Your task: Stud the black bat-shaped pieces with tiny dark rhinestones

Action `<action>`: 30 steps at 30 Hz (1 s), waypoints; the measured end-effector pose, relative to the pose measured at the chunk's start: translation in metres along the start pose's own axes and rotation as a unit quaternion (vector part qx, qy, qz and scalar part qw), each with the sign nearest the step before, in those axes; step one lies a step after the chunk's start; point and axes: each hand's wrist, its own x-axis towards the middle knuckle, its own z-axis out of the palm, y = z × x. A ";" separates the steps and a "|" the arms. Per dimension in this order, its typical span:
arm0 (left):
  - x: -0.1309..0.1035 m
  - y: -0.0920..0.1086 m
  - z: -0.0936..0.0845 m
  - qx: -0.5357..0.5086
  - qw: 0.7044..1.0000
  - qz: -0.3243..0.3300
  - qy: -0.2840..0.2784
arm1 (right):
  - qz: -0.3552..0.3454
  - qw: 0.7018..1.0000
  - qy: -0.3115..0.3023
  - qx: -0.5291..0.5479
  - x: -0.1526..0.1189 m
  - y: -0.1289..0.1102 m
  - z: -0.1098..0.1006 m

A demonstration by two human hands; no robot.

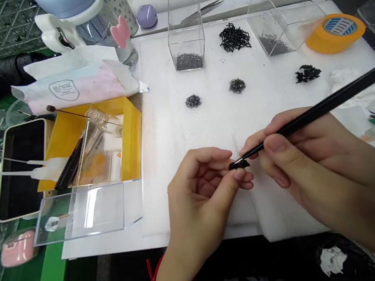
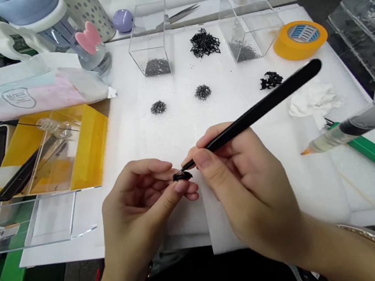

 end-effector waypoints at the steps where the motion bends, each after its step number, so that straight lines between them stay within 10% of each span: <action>1: 0.000 0.000 0.000 0.001 1.000 0.000 0.002 | 0.001 1.000 -0.001 0.000 0.000 0.000 0.000; 30: 0.000 0.003 0.002 -0.002 0.999 -0.032 0.024 | 0.044 0.999 -0.001 0.009 0.000 0.000 0.002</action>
